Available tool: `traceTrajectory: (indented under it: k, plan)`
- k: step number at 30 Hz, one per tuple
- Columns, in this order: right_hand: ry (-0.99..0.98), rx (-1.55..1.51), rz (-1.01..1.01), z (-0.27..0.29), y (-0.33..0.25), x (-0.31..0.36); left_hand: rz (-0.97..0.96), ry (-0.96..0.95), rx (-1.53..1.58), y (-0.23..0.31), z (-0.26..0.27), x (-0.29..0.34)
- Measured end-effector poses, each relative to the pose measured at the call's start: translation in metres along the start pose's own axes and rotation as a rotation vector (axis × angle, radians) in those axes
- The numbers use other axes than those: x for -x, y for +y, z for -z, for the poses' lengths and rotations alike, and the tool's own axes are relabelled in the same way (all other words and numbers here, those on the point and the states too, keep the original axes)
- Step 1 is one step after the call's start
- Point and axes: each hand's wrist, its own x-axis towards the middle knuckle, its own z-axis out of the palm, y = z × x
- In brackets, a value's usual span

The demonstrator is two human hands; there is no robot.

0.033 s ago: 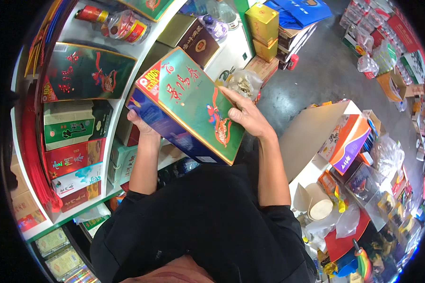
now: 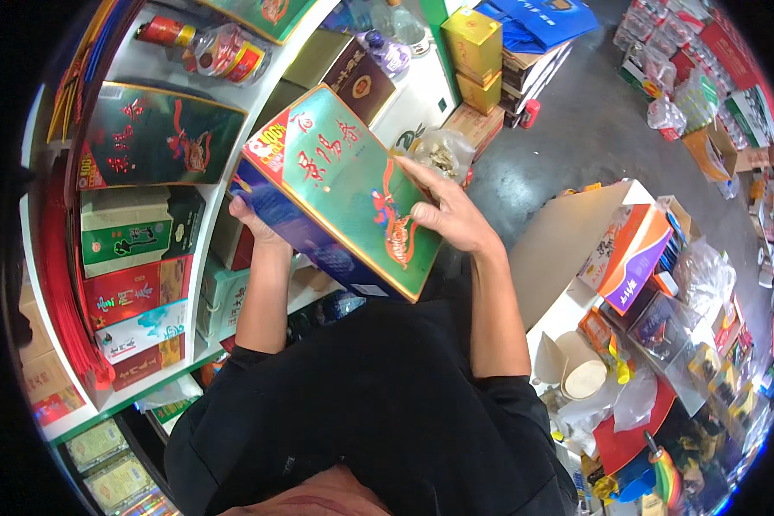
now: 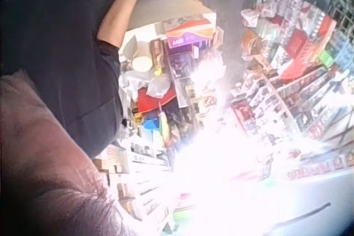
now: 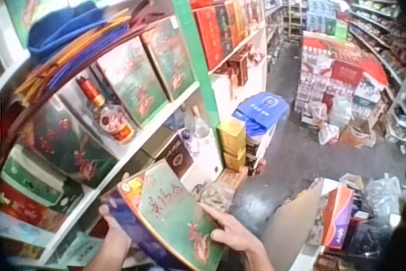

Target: The person restocks a store shelf by picking up various boxes and gift bags from the floor and lower shelves, then placing them on upper shelves. They handle red, green, blue, and gold boxes along with yellow gift bags, arranging them in rows.

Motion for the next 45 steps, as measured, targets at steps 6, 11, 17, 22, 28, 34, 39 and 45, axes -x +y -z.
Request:
traceTrajectory:
  k: [6, 11, 17, 22, 28, 34, 39, 45]
  plan:
    - [0.09, 0.014, -0.051, -0.018, -0.059, 0.02, 0.053, 0.083, 0.064, -0.01, 0.006, -0.044]
    - [0.115, 0.029, -0.023, -0.024, -0.074, 0.029, 0.115, 0.057, 0.136, -0.019, 0.016, -0.055]
    - [0.107, 0.166, 0.014, -0.035, -0.087, 0.04, 0.299, -0.079, 0.435, -0.02, 0.024, -0.06]
    - [0.096, 0.189, 0.034, -0.037, -0.095, 0.049, 0.349, -0.099, 0.294, -0.025, 0.02, -0.056]
    - [0.096, 0.201, 0.085, -0.043, -0.096, 0.053, 0.342, -0.084, 0.222, -0.024, 0.012, -0.051]
    - [0.114, 0.081, 0.05, -0.04, -0.09, 0.06, 0.309, -0.049, 0.158, -0.024, 0.012, -0.045]
    - [0.171, 0.049, -0.008, -0.035, -0.082, 0.067, 0.284, -0.009, 0.094, -0.027, 0.013, -0.039]
    - [0.19, -0.046, 0.036, -0.034, -0.078, 0.073, 0.267, 0.012, 0.042, -0.029, 0.011, -0.032]
